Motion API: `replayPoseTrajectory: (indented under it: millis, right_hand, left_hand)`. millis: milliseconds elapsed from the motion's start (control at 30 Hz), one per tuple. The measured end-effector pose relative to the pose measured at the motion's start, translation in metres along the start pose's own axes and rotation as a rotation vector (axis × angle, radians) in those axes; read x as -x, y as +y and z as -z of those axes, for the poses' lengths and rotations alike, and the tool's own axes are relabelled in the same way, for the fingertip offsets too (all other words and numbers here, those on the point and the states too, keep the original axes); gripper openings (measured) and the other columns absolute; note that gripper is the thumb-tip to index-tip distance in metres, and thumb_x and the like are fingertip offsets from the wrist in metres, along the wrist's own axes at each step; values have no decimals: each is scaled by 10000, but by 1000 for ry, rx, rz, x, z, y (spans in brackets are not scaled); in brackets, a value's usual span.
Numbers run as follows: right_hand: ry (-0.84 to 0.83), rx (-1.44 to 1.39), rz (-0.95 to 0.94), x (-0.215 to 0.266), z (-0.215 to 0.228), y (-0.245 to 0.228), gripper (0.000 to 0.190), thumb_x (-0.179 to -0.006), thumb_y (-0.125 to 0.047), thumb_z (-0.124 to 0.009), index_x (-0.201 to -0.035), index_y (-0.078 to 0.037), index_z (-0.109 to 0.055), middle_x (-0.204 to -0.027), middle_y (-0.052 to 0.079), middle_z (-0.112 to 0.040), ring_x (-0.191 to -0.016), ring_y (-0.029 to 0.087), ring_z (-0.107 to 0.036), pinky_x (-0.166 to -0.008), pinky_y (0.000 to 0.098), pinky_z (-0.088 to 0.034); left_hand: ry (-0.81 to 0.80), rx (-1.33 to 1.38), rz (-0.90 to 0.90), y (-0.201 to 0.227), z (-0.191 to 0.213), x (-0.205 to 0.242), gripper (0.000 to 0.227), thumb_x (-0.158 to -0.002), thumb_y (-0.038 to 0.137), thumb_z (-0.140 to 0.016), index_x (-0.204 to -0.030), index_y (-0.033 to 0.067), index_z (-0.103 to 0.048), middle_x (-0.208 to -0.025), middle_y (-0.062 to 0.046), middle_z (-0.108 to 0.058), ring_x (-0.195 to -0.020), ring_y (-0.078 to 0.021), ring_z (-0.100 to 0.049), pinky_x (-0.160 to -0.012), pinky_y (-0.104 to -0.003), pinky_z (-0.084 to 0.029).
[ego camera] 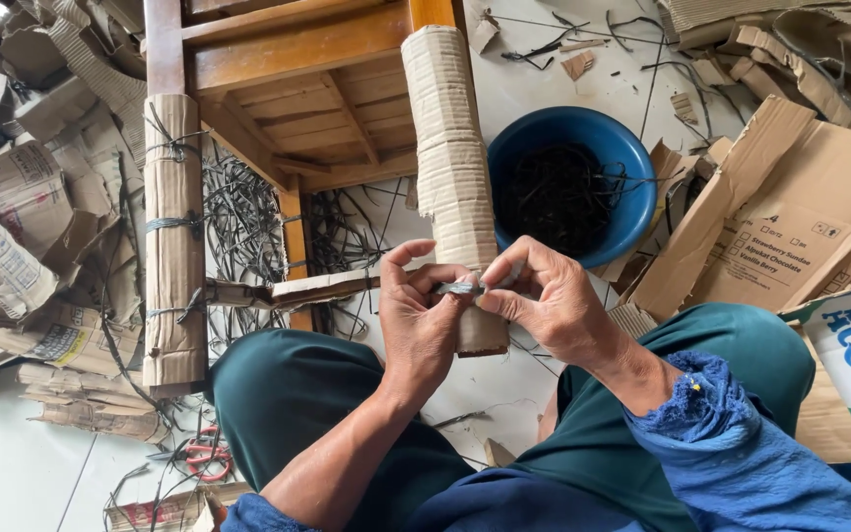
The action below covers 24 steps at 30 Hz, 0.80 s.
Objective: The person wraps corrugated cardboard around the legs of a wooden chair and secures it with black plastic ties. They adjust the chair position, retrieve cardboard rolls, and repeatedly tie the material to the legs.
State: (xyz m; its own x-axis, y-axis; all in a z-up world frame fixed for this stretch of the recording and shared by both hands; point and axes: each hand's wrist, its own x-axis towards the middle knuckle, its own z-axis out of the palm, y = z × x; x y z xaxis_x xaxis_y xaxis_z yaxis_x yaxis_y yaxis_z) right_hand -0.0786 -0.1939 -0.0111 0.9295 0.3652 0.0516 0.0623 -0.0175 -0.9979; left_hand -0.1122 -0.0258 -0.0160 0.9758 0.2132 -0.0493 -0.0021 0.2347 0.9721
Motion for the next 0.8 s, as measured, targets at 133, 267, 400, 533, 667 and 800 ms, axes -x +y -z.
replayPoseTrajectory:
  millis: [133, 267, 400, 533, 667, 800]
  right_hand:
    - [26, -107, 43, -2, -1, 5, 99, -909, -89, -780, -954, -19, -728, -802, 77, -699, -706, 109, -638, -670, 268, -595]
    - [69, 3, 200, -2, -6, 1, 84, -962, -94, -719, -937, -21, -685, -837, 85, -652, -709, 118, -602, -623, 269, -568]
    - [124, 312, 414, 0, -9, -6, 95, -990, -149, -678, -946, -74, -642, -928, 92, -667, -742, 199, -658, -617, 309, -579]
    - [35, 513, 753, -8, -20, -32, 83, -964, -98, -668, -898, -81, -621, -1022, 93, -721, -789, 233, -718, -652, 324, -599]
    - [45, 684, 798, -15, -11, -34, 139, -1020, -110, -607, -894, -79, -558, -985, 129, -742, -736, 296, -723, -606, 347, -582]
    - [48, 748, 917, -14, -11, -40, 154, -1017, -102, -605, -868, -101, -566, -1001, 81, -754, -728, 246, -691, -615, 333, -571]
  left_hand:
    - [-5, 42, 26, 3, -1, 0, 618, -875, 85, -806, -1358, 60, -421, -854, -106, -758, -689, -78, -673, -640, -189, -555]
    - [-2, 62, 62, 9, -3, -1, 645, -867, 119, -814, -1371, 45, -418, -859, -110, -750, -730, -92, -675, -677, -213, -573]
    - [-7, 89, 106, -2, 2, -5, 666, -838, 169, -855, -1338, 21, -441, -862, -120, -749, -749, -128, -712, -691, -251, -604]
    - [-88, 53, 96, -10, 9, -7, 584, -879, 32, -761, -1361, 41, -431, -889, -132, -749, -752, -118, -701, -670, -234, -591]
    - [-125, 95, 78, -6, 10, -3, 656, -849, 66, -815, -1376, 55, -424, -889, -116, -743, -747, -97, -707, -660, -214, -607]
    - [-144, 107, 77, -10, 12, -4, 654, -871, 62, -797, -1394, 67, -404, -901, -115, -738, -745, -95, -703, -661, -223, -610]
